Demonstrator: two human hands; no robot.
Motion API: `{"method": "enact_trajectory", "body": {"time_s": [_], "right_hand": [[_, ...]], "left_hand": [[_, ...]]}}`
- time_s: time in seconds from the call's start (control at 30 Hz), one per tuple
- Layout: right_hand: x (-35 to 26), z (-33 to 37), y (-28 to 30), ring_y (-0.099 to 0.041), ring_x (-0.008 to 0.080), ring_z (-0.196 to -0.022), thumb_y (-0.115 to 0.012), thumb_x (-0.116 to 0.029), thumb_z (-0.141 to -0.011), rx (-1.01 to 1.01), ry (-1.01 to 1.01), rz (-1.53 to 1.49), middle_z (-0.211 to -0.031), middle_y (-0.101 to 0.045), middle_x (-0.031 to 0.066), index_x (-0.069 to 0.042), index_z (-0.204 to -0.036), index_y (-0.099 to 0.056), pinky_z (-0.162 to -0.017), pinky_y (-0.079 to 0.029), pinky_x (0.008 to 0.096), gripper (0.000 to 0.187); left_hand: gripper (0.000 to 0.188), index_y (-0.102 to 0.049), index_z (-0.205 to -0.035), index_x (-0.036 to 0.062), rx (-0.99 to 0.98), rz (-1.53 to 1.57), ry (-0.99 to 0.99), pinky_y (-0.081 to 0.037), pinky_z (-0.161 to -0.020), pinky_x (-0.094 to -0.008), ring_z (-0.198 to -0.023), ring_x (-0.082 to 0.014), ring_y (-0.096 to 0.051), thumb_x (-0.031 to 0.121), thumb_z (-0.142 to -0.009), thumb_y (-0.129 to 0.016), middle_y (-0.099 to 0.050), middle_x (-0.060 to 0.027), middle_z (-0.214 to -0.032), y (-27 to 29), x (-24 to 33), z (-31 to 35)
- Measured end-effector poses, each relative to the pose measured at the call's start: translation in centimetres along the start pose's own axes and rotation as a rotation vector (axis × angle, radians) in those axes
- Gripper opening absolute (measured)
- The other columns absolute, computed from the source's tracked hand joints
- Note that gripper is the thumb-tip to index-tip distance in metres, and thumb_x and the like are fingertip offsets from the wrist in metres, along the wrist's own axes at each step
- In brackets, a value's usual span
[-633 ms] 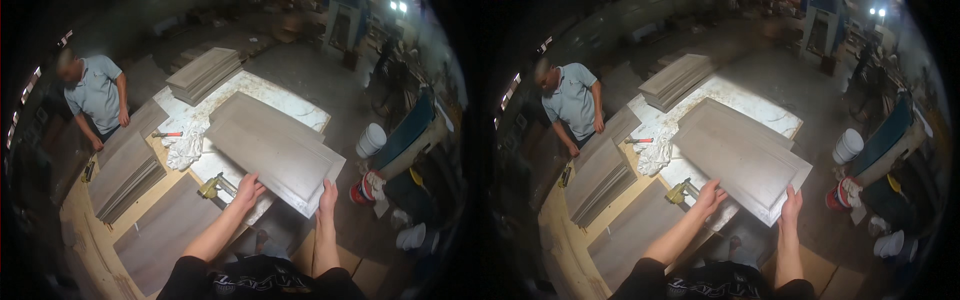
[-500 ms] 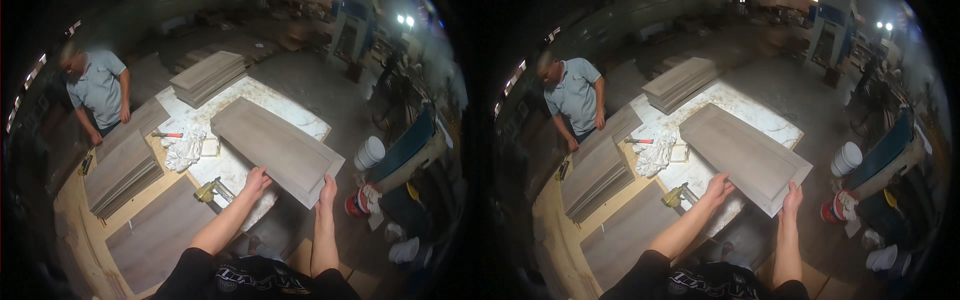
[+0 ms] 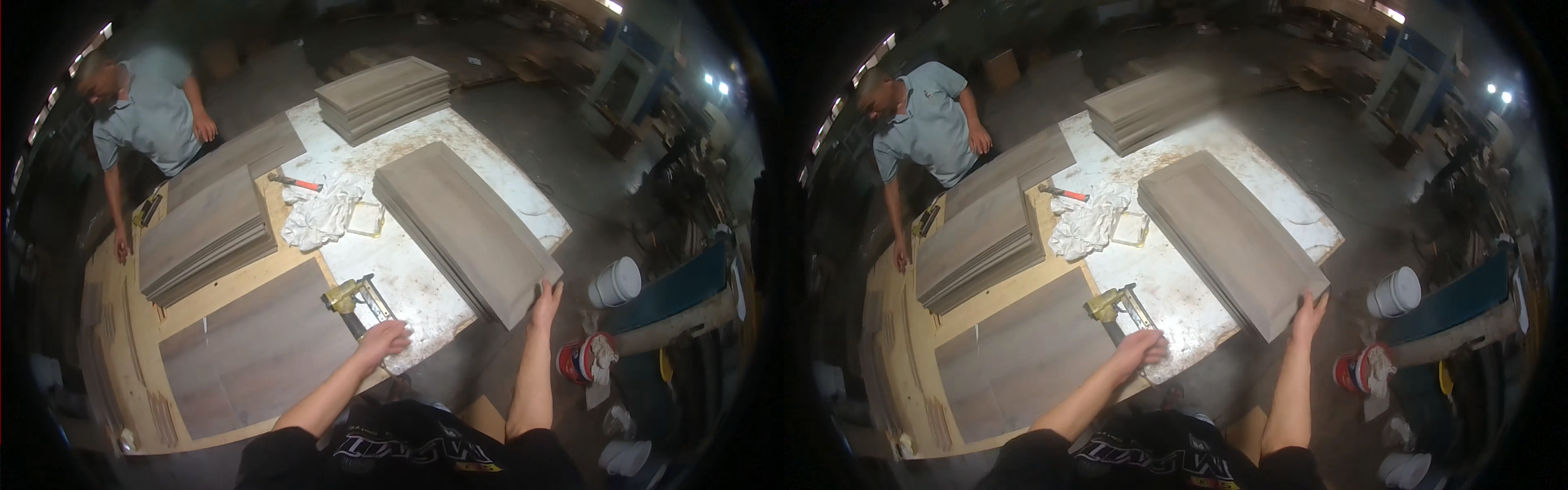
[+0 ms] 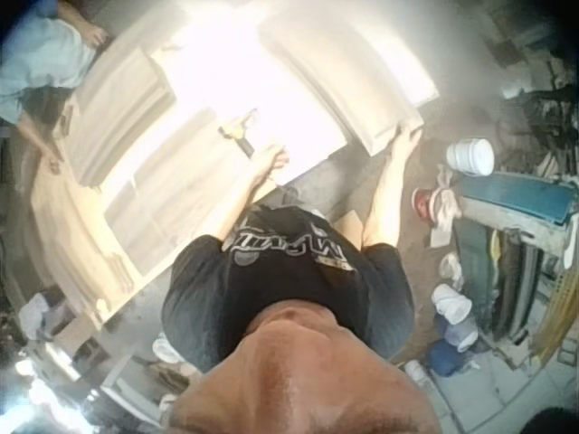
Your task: Assembling wooden furniture panels using a pneumatic nail gun and adhesive.
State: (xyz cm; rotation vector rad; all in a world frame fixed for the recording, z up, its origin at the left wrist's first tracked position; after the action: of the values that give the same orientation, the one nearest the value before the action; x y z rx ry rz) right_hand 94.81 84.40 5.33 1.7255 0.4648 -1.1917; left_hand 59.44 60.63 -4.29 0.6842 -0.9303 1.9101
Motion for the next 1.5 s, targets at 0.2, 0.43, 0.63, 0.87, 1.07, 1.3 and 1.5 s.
{"method": "enact_trajectory", "body": {"time_s": [0.2,0.43,0.63,0.87,1.07,1.3,1.5], "right_hand": [[1.6,1.6,-4.0,-0.043,0.0318,-0.141,-0.058,-0.009,-0.094,-0.296,-0.204,-0.553,-0.158,-0.037,0.0200,0.001,-0.162,-0.013,-0.115,-0.035,0.0394,0.081],[1.6,0.8,-5.6,-0.049,0.0332,-0.135,-0.054,-0.002,-0.092,-0.281,-0.176,-0.578,-0.153,-0.044,0.0202,0.002,-0.157,-0.024,-0.112,-0.038,0.0407,0.072],[3.6,-1.7,-9.0,-0.049,0.0299,-0.133,-0.058,-0.005,-0.088,-0.293,0.001,-0.347,-0.149,-0.047,0.0211,0.007,-0.149,-0.035,-0.111,-0.038,0.0409,0.066],[-3.4,6.7,-1.6,-0.057,0.0349,-0.129,-0.068,-0.016,-0.097,0.183,0.586,-0.114,-0.144,-0.056,0.0211,0.002,-0.141,-0.054,-0.109,-0.046,0.0417,0.049],[-11.4,35.2,-12.6,-0.049,0.0301,-0.137,-0.058,-0.009,-0.101,-0.418,0.651,-0.160,-0.149,-0.052,0.0188,0.002,-0.145,-0.049,-0.116,-0.035,0.0437,0.047],[-6.6,67.3,-20.5,-0.047,0.0289,-0.139,-0.063,-0.013,-0.097,-1.339,0.544,-0.042,-0.152,-0.049,0.0175,-0.003,-0.148,-0.047,-0.109,-0.040,0.0386,0.055],[-3.2,79.1,-20.4,-0.019,0.0530,-0.149,-0.072,-0.045,-0.086,-1.355,1.127,0.535,-0.162,-0.029,0.0251,-0.014,-0.154,-0.041,-0.116,-0.022,0.0669,0.081]], "left_hand": [[0.037,-0.056,-0.134,0.0017,0.298,0.177,0.034,-0.058,-0.084,-0.0353,-0.106,-0.0262,-0.070,0.027,-0.108,-0.050,-0.066,-0.0152,-0.128,9.4,-8.0,9.7],[0.039,-0.056,-0.135,0.0027,0.430,0.291,0.099,-0.058,-0.086,-0.0378,-0.108,-0.0278,-0.071,0.028,-0.105,-0.056,-0.067,-0.0148,-0.127,12.9,-14.8,13.3],[0.038,-0.055,-0.134,0.0021,0.427,-0.054,-0.087,-0.058,-0.081,-0.0347,-0.103,-0.0223,-0.071,0.027,-0.105,-0.056,-0.069,-0.0125,-0.119,15.9,-15.7,15.2],[0.037,-0.059,-0.133,0.0017,0.644,0.132,-0.105,-0.052,-0.090,-0.0304,-0.108,-0.0172,-0.065,0.024,-0.104,-0.058,-0.069,-0.0061,-0.121,20.6,-10.8,24.5],[0.034,-0.062,-0.128,0.0002,0.902,0.328,-0.247,-0.051,-0.089,-0.0289,-0.105,-0.0161,-0.066,0.021,-0.102,-0.061,-0.070,-0.0065,-0.117,32.3,-15.5,33.6],[0.034,-0.065,-0.126,0.0051,1.142,0.099,-0.341,-0.052,-0.091,-0.0315,-0.100,-0.0187,-0.068,0.026,-0.100,-0.064,-0.073,-0.0102,-0.109,50.3,-15.1,42.2],[0.034,-0.067,-0.124,0.0064,1.249,0.055,-0.352,-0.052,-0.094,-0.0335,-0.106,-0.0224,-0.069,0.030,-0.099,-0.064,-0.073,-0.0122,-0.113,58.6,-11.1,48.5]]}}
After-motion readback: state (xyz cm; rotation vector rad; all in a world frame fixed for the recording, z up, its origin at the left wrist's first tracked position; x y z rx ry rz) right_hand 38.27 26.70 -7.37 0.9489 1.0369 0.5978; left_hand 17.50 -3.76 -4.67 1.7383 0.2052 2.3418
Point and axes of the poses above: each hand's wrist, its own z-axis away from the middle knuckle, its own y-axis out of the back of the hand, x = y × z, the point moved 9 cm from there along -z, towards the middle knuckle
